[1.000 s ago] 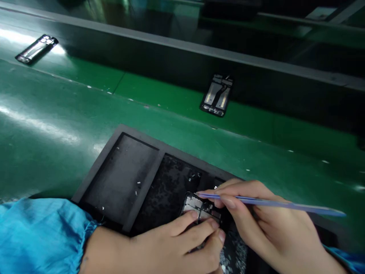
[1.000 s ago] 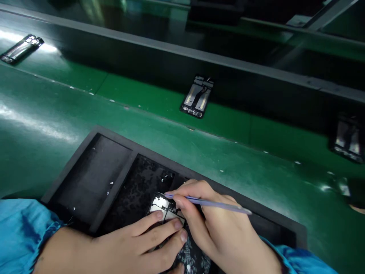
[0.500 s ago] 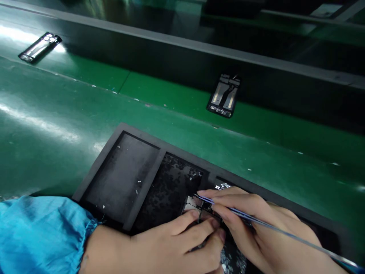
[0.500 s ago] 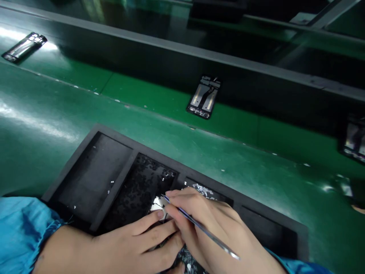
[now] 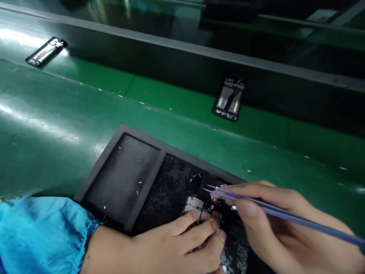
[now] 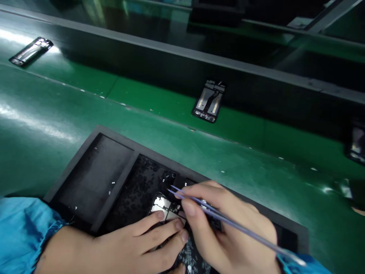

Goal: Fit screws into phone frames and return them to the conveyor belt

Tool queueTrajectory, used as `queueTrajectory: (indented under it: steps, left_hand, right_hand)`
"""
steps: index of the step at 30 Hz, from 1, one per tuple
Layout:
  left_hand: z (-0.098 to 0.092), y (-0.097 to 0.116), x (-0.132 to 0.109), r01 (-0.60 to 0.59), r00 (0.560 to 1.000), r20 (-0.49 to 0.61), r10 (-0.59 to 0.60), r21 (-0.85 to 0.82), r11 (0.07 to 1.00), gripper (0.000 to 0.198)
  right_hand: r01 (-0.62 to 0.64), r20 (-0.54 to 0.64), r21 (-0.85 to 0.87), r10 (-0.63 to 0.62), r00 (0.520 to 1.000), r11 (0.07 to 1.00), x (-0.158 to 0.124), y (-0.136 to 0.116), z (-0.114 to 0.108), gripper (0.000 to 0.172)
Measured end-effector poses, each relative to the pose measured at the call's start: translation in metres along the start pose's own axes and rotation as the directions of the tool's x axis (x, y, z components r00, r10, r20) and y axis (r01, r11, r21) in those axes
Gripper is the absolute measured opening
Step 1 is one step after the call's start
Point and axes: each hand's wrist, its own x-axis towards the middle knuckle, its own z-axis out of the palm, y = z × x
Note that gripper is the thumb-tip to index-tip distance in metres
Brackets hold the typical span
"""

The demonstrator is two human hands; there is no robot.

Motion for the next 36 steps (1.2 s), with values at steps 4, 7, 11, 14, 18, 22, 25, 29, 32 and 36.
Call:
queueTrajectory:
  steps: [4,7,11,14,18,22,25,29,32,36]
  left_hand:
    - [0.001,0.003,-0.002,0.007,1.000,0.000,-0.007,0.007,1.000,0.034]
    - [0.003,0.005,-0.002,0.022,1.000,-0.004,-0.022,0.018,1.000,0.034]
    - [0.002,0.006,-0.002,0.014,1.000,0.013,-0.014,0.020,1.000,0.035]
    - [-0.003,0.002,-0.002,-0.014,0.999,0.034,0.013,0.030,0.999,0.035]
    - [-0.012,-0.004,-0.001,-0.052,0.997,0.059,0.049,0.058,0.997,0.037]
    - [-0.014,-0.006,-0.001,-0.083,0.996,0.045,0.080,0.051,0.995,0.039]
    - [-0.013,-0.006,0.000,-0.076,0.997,0.020,0.076,0.050,0.996,0.038]
    - [-0.017,-0.009,0.000,-0.081,0.996,-0.019,0.082,0.041,0.996,0.036]
    - [-0.020,-0.010,-0.001,-0.095,0.995,0.002,0.095,0.053,0.994,0.036]
    - [-0.016,-0.007,-0.002,-0.078,0.997,-0.012,0.079,0.042,0.996,0.035]
  right_hand:
    - [-0.094,-0.043,0.111,0.099,0.994,0.989,0.007,0.008,0.008,0.007]
    - [-0.098,-0.013,0.086,0.100,0.995,0.991,0.012,0.014,0.014,0.011]
    - [-0.127,-0.015,0.056,0.128,0.992,0.990,0.016,0.017,0.020,0.020]
    - [-0.105,0.000,0.082,0.105,0.994,0.991,0.017,0.016,0.021,0.020]
    - [-0.087,-0.019,0.107,0.089,0.996,0.991,0.016,0.016,0.020,0.019]
    - [-0.042,-0.003,0.131,0.043,0.999,0.990,0.014,0.016,0.022,0.010]
    - [0.008,0.027,0.167,-0.013,1.000,0.986,0.014,0.014,0.025,0.006]
    - [0.042,0.046,0.218,-0.053,0.998,0.975,0.014,0.011,0.028,0.007]
    - [0.054,0.060,0.218,-0.069,0.996,0.974,0.013,0.011,0.029,0.007]
    - [0.074,0.071,0.200,-0.090,0.993,0.977,0.012,0.013,0.030,0.008]
